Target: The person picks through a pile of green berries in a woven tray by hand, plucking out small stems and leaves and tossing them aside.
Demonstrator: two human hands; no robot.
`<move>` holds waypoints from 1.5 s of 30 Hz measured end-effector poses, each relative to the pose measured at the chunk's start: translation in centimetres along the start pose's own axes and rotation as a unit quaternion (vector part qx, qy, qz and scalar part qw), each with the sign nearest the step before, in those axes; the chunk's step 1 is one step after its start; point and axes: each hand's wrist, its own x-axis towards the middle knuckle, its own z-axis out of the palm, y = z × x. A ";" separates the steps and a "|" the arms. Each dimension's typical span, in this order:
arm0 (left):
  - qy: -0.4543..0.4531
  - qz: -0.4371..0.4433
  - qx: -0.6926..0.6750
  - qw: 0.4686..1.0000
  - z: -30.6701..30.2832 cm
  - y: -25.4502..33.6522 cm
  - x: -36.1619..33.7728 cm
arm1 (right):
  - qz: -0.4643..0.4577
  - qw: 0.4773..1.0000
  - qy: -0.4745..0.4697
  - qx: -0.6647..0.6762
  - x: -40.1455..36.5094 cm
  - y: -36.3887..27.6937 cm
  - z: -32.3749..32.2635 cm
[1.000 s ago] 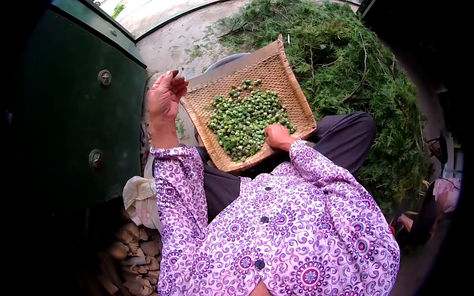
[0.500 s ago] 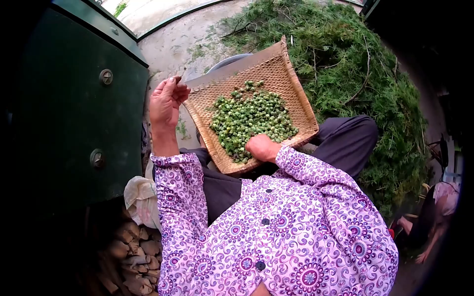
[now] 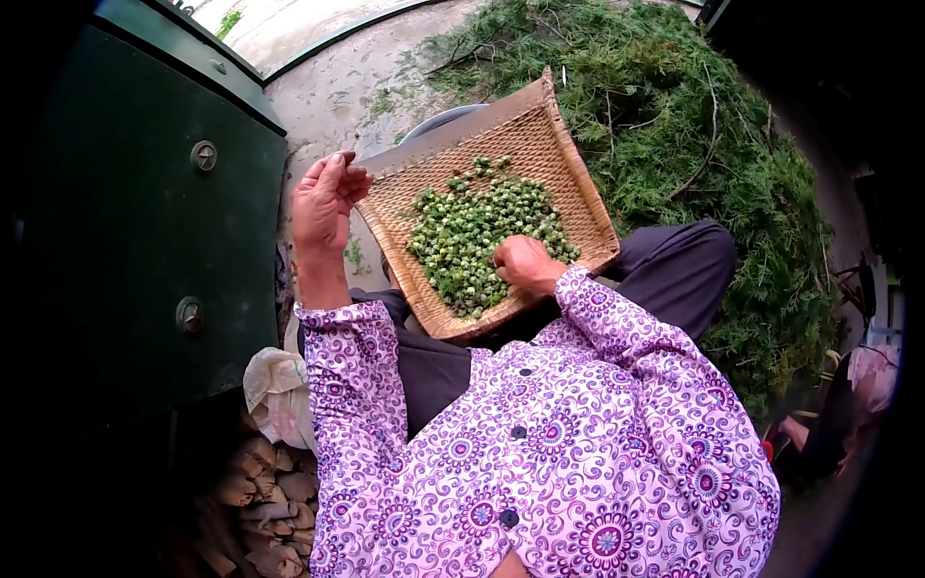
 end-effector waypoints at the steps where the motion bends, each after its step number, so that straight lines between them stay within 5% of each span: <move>1: -0.007 -0.002 0.002 1.000 -0.1 -0.1 0.0 | -0.046 0.999 0.003 0.020 0.7 0.0 0.9; 9: 0.009 0.010 -0.002 1.000 -0.1 0.4 -0.3 | -0.206 0.969 -0.018 -0.136 3.8 -3.8 4.7; 19: -0.003 0.026 0.016 1.000 -1.0 0.3 -1.4 | 0.025 0.981 0.013 -0.194 3.2 2.3 0.3; 21: 0.002 0.028 0.021 0.999 -0.8 0.3 -1.6 | -0.052 0.981 0.063 -0.174 3.3 1.4 0.5; 27: 0.005 0.021 0.035 0.999 -0.7 0.5 -1.4 | -0.250 0.958 -0.017 -0.136 5.3 -5.2 6.0; 33: 0.009 0.015 0.048 0.999 -0.7 0.4 -1.4 | -0.198 0.976 -0.024 -0.088 4.2 -4.5 6.8; 37: 0.009 0.021 0.043 0.999 -0.3 0.5 -1.5 | -0.064 0.992 -0.100 0.038 2.5 -3.0 3.3; 45: -0.003 0.013 0.060 0.998 -0.2 0.1 -1.6 | -0.009 1.000 0.028 0.005 4.5 0.8 0.5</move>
